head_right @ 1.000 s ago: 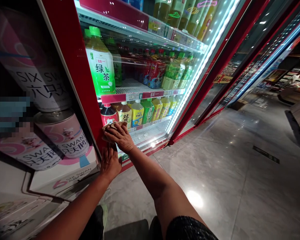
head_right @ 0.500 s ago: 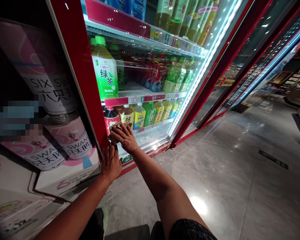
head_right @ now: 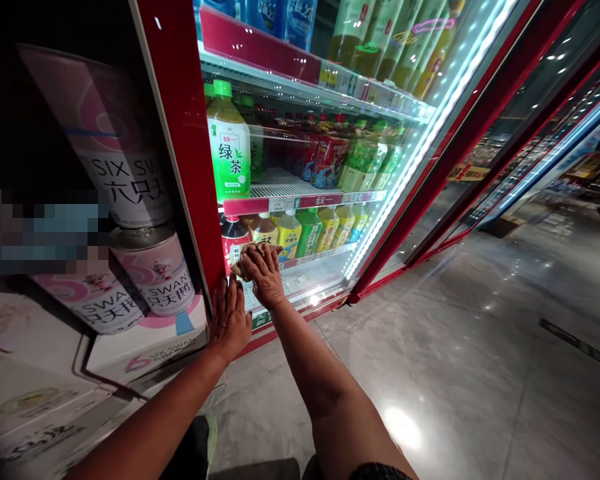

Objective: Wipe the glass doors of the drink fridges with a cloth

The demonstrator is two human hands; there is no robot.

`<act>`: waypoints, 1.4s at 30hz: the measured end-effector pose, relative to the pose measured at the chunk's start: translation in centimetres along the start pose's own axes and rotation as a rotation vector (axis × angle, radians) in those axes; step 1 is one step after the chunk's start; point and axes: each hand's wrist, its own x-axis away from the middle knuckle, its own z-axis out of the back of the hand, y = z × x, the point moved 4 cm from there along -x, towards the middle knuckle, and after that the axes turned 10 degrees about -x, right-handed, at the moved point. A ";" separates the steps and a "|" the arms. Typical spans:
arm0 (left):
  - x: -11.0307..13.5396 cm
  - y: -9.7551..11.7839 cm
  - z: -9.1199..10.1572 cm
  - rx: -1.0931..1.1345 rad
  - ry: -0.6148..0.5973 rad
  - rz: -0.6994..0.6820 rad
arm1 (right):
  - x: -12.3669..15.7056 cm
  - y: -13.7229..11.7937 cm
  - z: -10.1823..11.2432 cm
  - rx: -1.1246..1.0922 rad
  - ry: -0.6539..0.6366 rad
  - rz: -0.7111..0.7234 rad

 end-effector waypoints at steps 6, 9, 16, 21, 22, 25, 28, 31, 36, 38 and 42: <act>-0.4 -0.1 0.2 0.018 -0.003 -0.006 | 1.4 0.0 -0.7 -0.015 0.125 -0.013; -0.3 -0.1 0.3 0.027 -0.002 -0.026 | 1.0 0.2 -0.1 -0.002 0.159 -0.022; -0.7 0.2 0.0 0.021 -0.002 -0.059 | 1.0 0.7 -0.2 0.040 0.181 -0.070; -1.1 0.4 -0.4 0.025 -0.009 -0.065 | 0.8 1.5 -0.1 0.019 0.220 -0.098; -1.2 0.4 -0.4 0.024 -0.007 -0.061 | 0.8 1.7 0.0 0.028 0.238 -0.109; -1.1 0.2 -0.5 0.010 0.000 -0.070 | 1.2 2.2 0.0 0.055 0.264 -0.134; -1.1 0.1 -0.3 -0.020 0.008 -0.106 | 1.5 3.2 -0.1 0.035 0.227 -0.146; -1.3 0.0 0.1 -0.048 0.016 -0.108 | 1.1 4.7 0.2 -0.018 0.295 -0.186; -1.5 0.2 0.5 -0.062 0.006 -0.100 | 0.8 5.5 0.3 -0.045 0.483 -0.274; -1.5 0.3 0.5 -0.062 -0.003 -0.100 | 1.1 5.6 0.0 -0.096 0.426 -0.300; -1.4 0.2 0.2 -0.078 -0.005 -0.094 | 1.9 7.4 0.0 -0.230 0.439 -0.454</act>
